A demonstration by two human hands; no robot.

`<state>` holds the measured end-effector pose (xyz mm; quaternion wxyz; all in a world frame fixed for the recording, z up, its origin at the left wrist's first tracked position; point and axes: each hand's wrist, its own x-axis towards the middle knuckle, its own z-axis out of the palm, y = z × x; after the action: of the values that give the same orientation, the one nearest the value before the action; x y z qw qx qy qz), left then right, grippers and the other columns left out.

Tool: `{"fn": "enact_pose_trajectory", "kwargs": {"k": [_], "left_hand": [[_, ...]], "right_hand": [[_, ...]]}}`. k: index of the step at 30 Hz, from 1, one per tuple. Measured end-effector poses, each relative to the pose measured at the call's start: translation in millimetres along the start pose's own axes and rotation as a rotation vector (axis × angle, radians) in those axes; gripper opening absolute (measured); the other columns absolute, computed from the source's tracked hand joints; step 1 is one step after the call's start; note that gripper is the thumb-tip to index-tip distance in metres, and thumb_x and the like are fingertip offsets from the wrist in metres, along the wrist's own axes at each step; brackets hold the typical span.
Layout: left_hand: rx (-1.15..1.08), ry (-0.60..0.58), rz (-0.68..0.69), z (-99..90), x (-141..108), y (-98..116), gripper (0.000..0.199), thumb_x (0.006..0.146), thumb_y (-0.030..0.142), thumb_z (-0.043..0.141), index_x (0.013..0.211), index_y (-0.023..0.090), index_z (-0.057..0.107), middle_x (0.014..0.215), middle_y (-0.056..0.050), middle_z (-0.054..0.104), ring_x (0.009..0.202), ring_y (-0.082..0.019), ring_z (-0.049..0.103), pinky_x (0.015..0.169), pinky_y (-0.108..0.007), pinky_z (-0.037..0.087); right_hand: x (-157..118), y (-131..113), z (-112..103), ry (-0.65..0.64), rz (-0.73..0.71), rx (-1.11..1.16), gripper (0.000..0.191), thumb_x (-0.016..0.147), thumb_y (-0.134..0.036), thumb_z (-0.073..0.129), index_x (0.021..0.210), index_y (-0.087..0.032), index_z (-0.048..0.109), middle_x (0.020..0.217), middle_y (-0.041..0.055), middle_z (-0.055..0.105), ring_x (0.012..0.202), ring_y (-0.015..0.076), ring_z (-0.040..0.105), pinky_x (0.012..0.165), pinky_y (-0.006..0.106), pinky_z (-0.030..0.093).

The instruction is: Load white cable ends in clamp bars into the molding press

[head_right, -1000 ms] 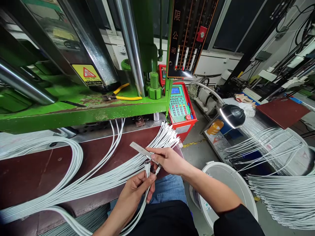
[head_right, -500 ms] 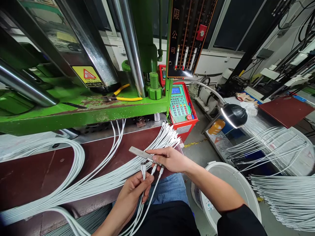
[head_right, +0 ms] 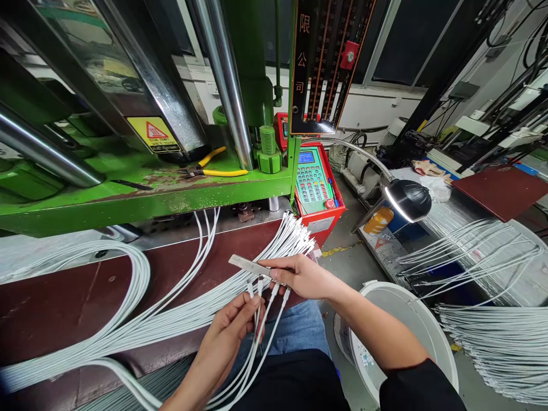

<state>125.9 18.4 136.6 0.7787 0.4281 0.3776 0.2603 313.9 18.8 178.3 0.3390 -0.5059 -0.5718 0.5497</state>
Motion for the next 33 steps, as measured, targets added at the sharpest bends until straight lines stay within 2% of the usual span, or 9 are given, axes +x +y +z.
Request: {"fn": "enact_pose_trajectory", "kwargs": {"k": [3,7,12,16,20,23,27,31,33], "left_hand": [[0.022,0.016,-0.005,-3.1,-1.3,-1.4,0.030,0.082,0.043,0.057,0.067,0.017,0.050,0.058,0.004,0.049,0.048,-0.008,0.043,0.045,-0.020,0.038],[0.048,0.051,-0.018,-4.7,-0.3,-3.9,0.029,0.081,0.044,0.059,0.072,0.018,0.053,0.053,0.006,0.044,0.043,-0.006,0.037,0.039,-0.018,0.031],[0.042,0.087,0.004,-6.9,2.1,-4.3,0.029,0.078,0.045,0.061,0.075,0.017,0.054,0.054,0.005,0.045,0.042,-0.006,0.038,0.039,-0.018,0.031],[0.121,0.143,0.021,-8.6,2.9,-5.8,0.031,0.078,0.046,0.060,0.075,0.016,0.055,0.054,0.005,0.046,0.042,-0.006,0.039,0.039,-0.018,0.032],[0.149,0.171,0.010,-4.8,3.2,-4.2,0.032,0.078,0.048,0.060,0.074,0.016,0.053,0.054,0.005,0.047,0.041,-0.006,0.040,0.038,-0.018,0.031],[0.111,0.137,0.022,-1.5,4.0,1.5,0.031,0.078,0.046,0.061,0.073,0.016,0.054,0.057,0.003,0.051,0.043,-0.007,0.044,0.041,-0.019,0.035],[0.045,0.092,0.067,-4.7,3.4,7.6,0.026,0.080,0.041,0.060,0.073,0.016,0.056,0.066,-0.001,0.060,0.053,-0.011,0.053,0.055,-0.023,0.044],[0.083,0.081,0.067,-11.3,0.6,7.4,0.028,0.082,0.040,0.058,0.070,0.015,0.057,0.057,0.001,0.054,0.046,-0.008,0.046,0.048,-0.021,0.037],[0.080,0.075,0.051,-11.8,-0.4,8.2,0.028,0.081,0.041,0.058,0.071,0.015,0.058,0.055,0.002,0.052,0.042,-0.006,0.041,0.043,-0.020,0.031]], "right_hand": [[0.1,-1.1,-3.6,0.005,0.040,0.044,0.051,0.089,-0.043,0.048,0.130,-0.013,0.052,0.077,0.0029,0.060,0.062,0.0106,0.052,0.064,0.025,0.046],[-0.4,-2.3,-3.8,-0.010,0.045,0.035,0.049,0.089,-0.042,0.049,0.128,-0.013,0.054,0.074,0.0020,0.059,0.061,0.0106,0.053,0.063,0.025,0.046],[-1.2,-3.7,-2.0,-0.016,0.045,-0.001,0.049,0.090,-0.042,0.048,0.129,-0.014,0.053,0.073,0.0020,0.059,0.061,0.0110,0.054,0.061,0.024,0.047],[-1.3,-2.0,0.3,0.001,0.032,-0.053,0.046,0.091,-0.039,0.047,0.129,-0.015,0.053,0.072,0.0017,0.060,0.060,0.0109,0.055,0.060,0.023,0.046],[-1.5,-0.6,0.5,0.016,0.016,-0.148,0.044,0.092,-0.037,0.045,0.130,-0.018,0.053,0.073,0.0014,0.062,0.064,0.0123,0.055,0.063,0.024,0.046],[-1.8,-2.0,-4.6,-0.004,-0.007,-0.201,0.043,0.092,-0.037,0.044,0.130,-0.020,0.052,0.079,0.0019,0.065,0.070,0.0135,0.056,0.068,0.026,0.046],[-1.7,-4.3,-15.2,-0.053,-0.034,-0.185,0.042,0.092,-0.038,0.045,0.127,-0.017,0.056,0.092,0.0037,0.066,0.075,0.0139,0.056,0.071,0.026,0.046],[-0.5,-4.2,-20.1,-0.047,-0.025,-0.185,0.043,0.092,-0.039,0.045,0.127,-0.016,0.055,0.081,0.0025,0.065,0.071,0.0126,0.055,0.067,0.024,0.046],[0.0,-4.9,-19.4,-0.054,-0.034,-0.191,0.043,0.092,-0.038,0.045,0.127,-0.015,0.056,0.085,0.0028,0.066,0.073,0.0128,0.055,0.070,0.024,0.046]]}}
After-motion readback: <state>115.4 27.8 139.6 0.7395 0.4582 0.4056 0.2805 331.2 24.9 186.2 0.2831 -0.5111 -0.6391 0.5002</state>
